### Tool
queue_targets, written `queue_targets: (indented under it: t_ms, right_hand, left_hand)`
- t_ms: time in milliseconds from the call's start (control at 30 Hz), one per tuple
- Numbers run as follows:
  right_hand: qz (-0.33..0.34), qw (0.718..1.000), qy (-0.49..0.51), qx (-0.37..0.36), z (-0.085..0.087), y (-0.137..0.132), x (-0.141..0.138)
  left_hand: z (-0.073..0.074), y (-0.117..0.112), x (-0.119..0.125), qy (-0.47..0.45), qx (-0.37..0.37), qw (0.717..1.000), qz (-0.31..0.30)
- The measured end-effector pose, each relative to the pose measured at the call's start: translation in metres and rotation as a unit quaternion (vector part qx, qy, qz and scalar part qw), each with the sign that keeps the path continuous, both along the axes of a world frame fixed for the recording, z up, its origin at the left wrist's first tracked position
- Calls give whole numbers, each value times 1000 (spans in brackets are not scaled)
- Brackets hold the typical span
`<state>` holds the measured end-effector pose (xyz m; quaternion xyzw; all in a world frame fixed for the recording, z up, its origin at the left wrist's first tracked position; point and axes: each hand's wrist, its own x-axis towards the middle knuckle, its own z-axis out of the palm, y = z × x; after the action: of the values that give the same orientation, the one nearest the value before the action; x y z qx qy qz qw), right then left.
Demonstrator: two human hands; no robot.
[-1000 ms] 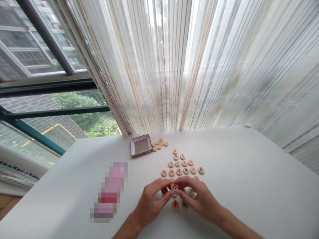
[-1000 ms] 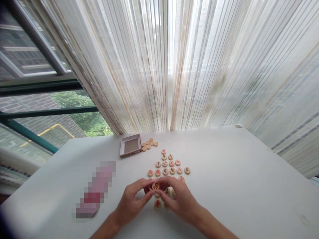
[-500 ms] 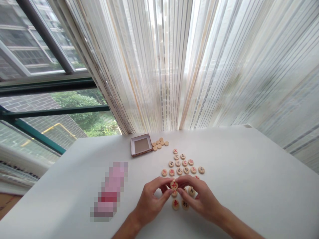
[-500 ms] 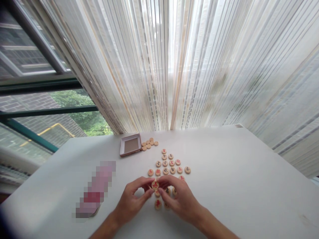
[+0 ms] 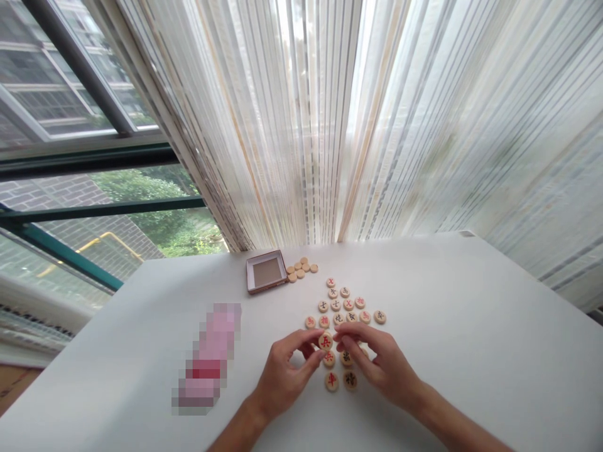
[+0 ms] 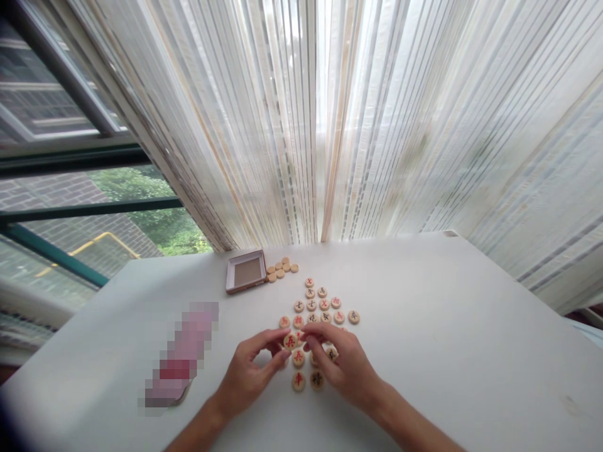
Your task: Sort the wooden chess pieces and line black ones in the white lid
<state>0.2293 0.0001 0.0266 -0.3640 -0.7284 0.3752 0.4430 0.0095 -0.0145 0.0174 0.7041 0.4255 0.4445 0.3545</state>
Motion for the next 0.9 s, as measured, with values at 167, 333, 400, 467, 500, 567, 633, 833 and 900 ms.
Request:
queue_targets:
  t_ms: [167, 333, 400, 467, 500, 567, 633, 833, 900]
  right_hand:
    - [44, 999, -1, -18, 3, -1, -3]
    - [52, 998, 3, -38, 2, -2, -5]
    - [57, 997, 4, -44, 2, -2, -5]
    - [63, 997, 5, -48, 3, -3, -5]
    - [65, 997, 5, -49, 4, -3, -5]
    - [67, 996, 5, -51, 6, -4, -5]
    - [69, 996, 5, -55, 7, -4, -4]
    - [70, 995, 2, -67, 4, -2, -4]
    - [68, 996, 4, -66, 4, -2, -4]
  left_hand:
    - [-1, -1, 2, -7, -5, 1000, -16]
    - [-2, -2, 3, -12, -12, 999, -27]
    - [-1, -3, 3, -11, -17, 999, -26]
    - [0, -3, 3, -10, -20, 999, -24]
    - [0, -3, 3, -10, -20, 999, -24]
    - [1, -3, 3, -11, -19, 999, -27]
    - [1, -3, 4, -12, -18, 999, -31]
    - [1, -5, 5, -9, -36, 998, -42]
    - [2, -6, 5, -14, -46, 998, -45]
